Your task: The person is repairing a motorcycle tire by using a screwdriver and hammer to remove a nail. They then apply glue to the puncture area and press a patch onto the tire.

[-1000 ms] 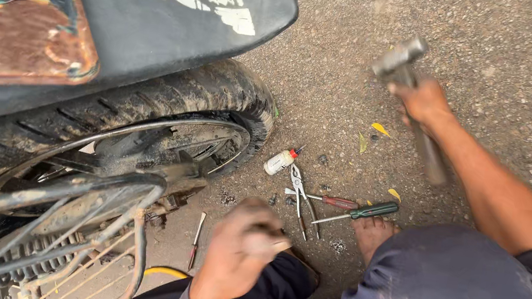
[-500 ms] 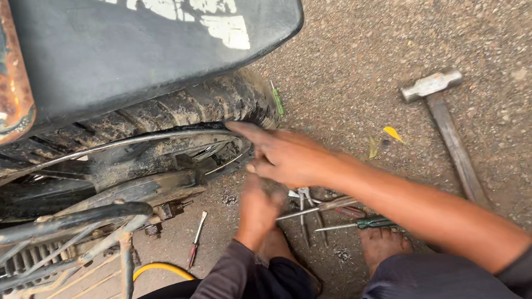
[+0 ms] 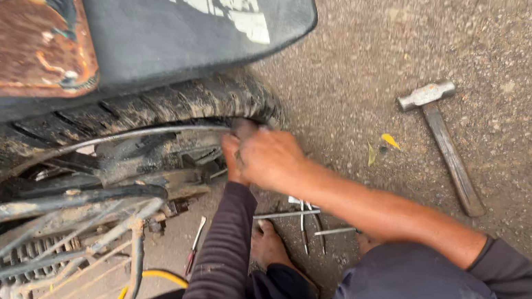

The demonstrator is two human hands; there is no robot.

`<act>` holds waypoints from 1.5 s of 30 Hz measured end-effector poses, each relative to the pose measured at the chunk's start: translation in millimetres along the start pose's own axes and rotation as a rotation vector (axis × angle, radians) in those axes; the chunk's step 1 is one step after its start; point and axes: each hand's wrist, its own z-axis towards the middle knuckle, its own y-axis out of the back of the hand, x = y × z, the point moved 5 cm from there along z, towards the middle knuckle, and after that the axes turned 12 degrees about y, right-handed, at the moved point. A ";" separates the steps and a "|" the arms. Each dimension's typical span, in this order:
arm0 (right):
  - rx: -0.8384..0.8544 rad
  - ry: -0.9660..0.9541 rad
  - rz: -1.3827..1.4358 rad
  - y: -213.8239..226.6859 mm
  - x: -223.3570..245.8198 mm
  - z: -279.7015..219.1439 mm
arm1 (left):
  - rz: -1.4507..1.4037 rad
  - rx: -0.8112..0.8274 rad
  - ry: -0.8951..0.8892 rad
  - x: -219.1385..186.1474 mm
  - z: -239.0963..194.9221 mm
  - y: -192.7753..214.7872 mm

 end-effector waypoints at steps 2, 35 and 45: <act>0.028 -0.181 0.104 -4.9 -13.0 -12.9 | 0.024 -0.018 -0.079 -0.6 -2.9 -0.6; -0.323 -0.007 0.139 5.1 -23.1 -30.5 | 0.078 -0.235 -0.166 -8.8 -17.4 -14.7; -0.141 -0.083 0.050 8.9 -27.1 -23.4 | 0.167 -0.131 -0.144 23.1 -7.1 -13.9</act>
